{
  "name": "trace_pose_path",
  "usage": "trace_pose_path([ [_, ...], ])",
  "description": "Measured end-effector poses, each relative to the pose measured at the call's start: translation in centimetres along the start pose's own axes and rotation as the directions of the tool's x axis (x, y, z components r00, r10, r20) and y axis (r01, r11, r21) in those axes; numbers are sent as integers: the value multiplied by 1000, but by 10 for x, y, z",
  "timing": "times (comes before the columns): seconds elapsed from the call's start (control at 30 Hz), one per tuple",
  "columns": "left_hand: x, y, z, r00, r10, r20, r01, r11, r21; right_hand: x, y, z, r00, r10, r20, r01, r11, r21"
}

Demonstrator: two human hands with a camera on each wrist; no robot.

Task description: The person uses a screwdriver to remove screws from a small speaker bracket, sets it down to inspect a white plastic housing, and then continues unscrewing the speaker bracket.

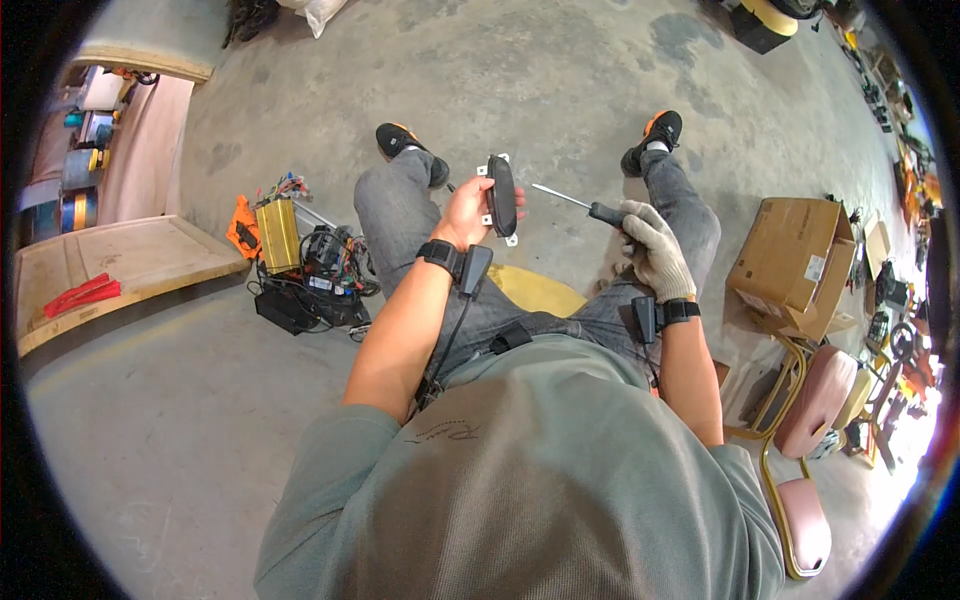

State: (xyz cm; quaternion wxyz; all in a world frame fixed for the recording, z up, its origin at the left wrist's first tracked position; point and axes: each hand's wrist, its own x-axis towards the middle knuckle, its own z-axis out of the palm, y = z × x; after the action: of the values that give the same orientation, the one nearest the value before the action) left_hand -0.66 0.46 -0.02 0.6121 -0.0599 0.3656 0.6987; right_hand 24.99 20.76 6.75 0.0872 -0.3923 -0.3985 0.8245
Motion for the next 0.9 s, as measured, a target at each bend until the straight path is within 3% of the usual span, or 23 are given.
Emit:
trace_pose_path([
  [0.07, 1, -2, 2, 999, -6, -32, 6, 1000, 16, -1, -2, 1, 1000, 21, 17, -22, 1000, 21],
  [0.27, 1, -3, -1, 997, -31, 75, 16, 979, 201, -4, -5, 3, 995, 65, 73, -68, 997, 27],
  [0.63, -5, -3, 10, 999, -12, -44, 29, 911, 411, -5, -7, 9, 986, 125, 109, -120, 992, -46],
  [0.9, -5, -3, 11, 997, 16, -70, 16, 900, 436, -5, -5, 9, 989, 122, 85, -115, 990, -76],
])
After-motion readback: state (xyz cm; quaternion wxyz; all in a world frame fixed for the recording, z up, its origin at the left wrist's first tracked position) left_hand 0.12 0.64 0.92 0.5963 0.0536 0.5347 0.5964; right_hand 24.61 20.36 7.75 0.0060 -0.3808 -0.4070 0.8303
